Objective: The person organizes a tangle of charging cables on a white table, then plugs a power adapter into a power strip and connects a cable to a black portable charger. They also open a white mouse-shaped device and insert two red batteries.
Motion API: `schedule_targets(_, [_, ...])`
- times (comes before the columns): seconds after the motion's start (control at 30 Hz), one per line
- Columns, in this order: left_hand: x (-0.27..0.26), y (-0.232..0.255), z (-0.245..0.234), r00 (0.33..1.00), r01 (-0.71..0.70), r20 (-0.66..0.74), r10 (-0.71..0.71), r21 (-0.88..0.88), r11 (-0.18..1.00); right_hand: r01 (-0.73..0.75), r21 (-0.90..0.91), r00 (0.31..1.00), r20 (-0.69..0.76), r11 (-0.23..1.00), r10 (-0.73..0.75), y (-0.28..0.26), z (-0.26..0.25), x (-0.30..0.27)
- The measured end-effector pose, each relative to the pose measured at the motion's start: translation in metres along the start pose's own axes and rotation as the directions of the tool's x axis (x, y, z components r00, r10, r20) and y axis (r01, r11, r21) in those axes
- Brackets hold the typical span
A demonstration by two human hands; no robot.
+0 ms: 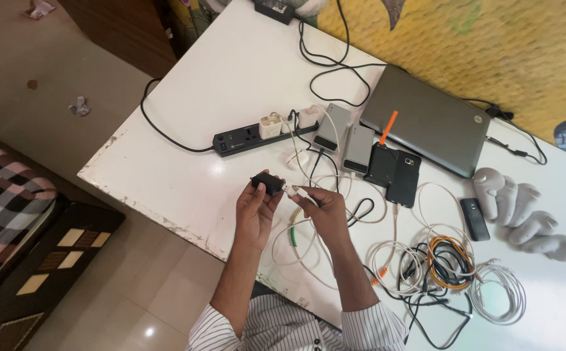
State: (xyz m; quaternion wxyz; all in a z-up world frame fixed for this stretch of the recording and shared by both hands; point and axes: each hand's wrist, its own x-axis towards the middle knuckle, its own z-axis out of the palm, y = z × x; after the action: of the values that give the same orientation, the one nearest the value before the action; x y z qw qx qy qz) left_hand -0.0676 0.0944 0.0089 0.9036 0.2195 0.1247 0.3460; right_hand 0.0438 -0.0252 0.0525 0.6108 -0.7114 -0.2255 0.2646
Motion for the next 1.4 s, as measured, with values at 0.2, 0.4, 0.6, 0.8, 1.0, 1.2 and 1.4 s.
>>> schedule_targets(0.2, [0.003,0.017,-0.011,0.998,-0.057,-0.013,0.056,-0.027,0.998,0.039,0.122,0.997,0.064,0.992,-0.047,0.004,0.024,0.013])
schedule_targets(0.4, [0.006,0.028,-0.022,0.988,-0.1,-0.115,0.099,-0.007,0.995,0.272,0.082,0.95,0.137,0.959,-0.281,0.003,0.044,0.023])
schedule_targets(0.6, [0.005,0.036,-0.035,0.975,-0.142,-0.167,0.147,0.042,0.989,0.294,0.04,0.942,0.155,0.955,-0.296,-0.001,0.061,0.022])
schedule_targets(0.8, [0.004,0.039,-0.044,0.954,-0.182,-0.22,0.204,0.116,0.976,0.399,-0.043,0.903,0.192,0.916,-0.384,-0.003,0.07,0.023])
schedule_targets(1.0, [0.001,0.043,-0.049,0.94,-0.192,-0.235,0.248,0.237,0.952,0.466,-0.194,0.881,0.194,0.863,-0.432,-0.004,0.074,0.025])
schedule_targets(1.2, [0.002,0.042,-0.053,0.935,-0.218,-0.223,0.277,0.257,0.942,0.505,-0.186,0.861,0.177,0.843,-0.476,-0.002,0.072,0.025])
schedule_targets(1.4, [0.004,0.039,-0.051,0.94,-0.22,-0.209,0.27,0.234,0.947,0.323,-0.272,0.945,0.04,0.907,-0.325,0.005,0.069,0.025])
